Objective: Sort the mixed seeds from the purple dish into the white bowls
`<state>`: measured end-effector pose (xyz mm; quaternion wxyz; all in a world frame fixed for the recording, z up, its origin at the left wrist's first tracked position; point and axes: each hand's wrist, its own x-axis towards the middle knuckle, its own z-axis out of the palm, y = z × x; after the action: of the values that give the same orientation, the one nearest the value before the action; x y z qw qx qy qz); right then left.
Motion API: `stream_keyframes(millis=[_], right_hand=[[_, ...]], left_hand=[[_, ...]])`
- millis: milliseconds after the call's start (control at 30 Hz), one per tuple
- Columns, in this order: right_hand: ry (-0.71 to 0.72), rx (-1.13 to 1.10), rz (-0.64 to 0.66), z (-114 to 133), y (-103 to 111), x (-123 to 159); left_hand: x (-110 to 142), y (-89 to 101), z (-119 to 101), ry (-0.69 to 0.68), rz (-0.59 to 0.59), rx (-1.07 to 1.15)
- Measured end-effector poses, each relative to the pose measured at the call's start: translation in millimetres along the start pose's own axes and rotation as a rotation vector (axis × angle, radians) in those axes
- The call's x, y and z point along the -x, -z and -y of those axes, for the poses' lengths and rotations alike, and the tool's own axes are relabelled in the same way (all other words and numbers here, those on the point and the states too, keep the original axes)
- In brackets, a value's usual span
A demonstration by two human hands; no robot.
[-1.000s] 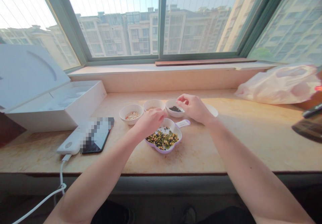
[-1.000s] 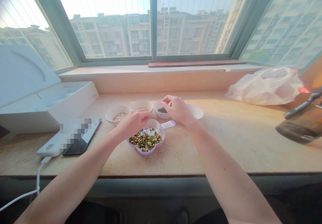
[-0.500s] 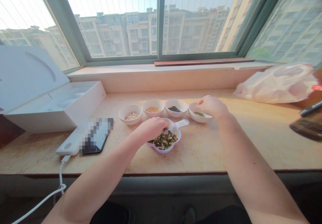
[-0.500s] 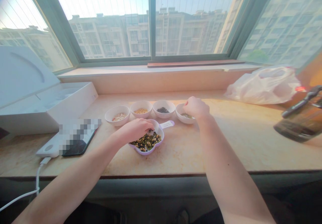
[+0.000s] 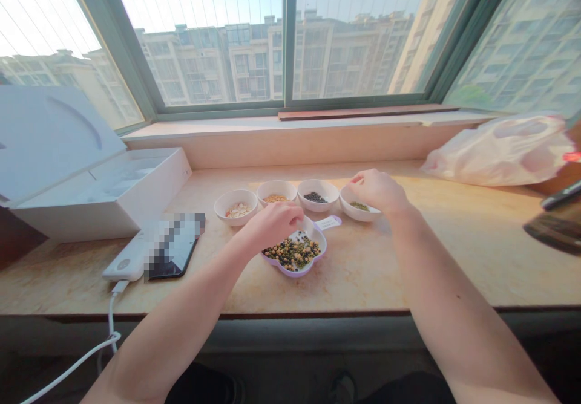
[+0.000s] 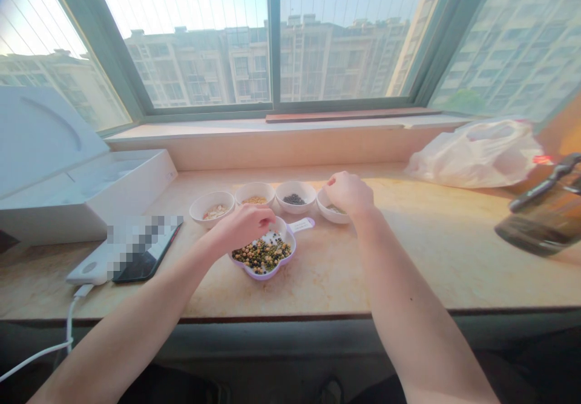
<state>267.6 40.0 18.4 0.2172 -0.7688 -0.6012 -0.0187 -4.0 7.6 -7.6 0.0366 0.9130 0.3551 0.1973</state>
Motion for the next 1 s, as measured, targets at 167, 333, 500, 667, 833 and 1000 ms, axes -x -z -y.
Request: stream_keyframes(millis=[167,333,500,667,833,1000], right_hand=[[0.389,-0.37,0.089,33,-5,22],[0.744,-0.606,0.448,67,-21,58],[0.976,-0.5,0.614,77,-23,74],[0.957,-0.248,0.578,79,-20,79],[0.878,-0.16,0.555,82,-24,85],[0.816,-0.159,0.59,84,-32,83]], left_hand=[[-6,10.1,26,0.214,-0.308,0.054],[-15,7.1,47,0.281,-0.331,-0.008],[-19,3.2,52,0.3,-0.234,-0.105],[-19,7.0,45,0.339,-0.144,-0.197],[-19,9.6,38,0.393,-0.167,-0.239],[-19,8.5,37,0.386,-0.153,-0.231]])
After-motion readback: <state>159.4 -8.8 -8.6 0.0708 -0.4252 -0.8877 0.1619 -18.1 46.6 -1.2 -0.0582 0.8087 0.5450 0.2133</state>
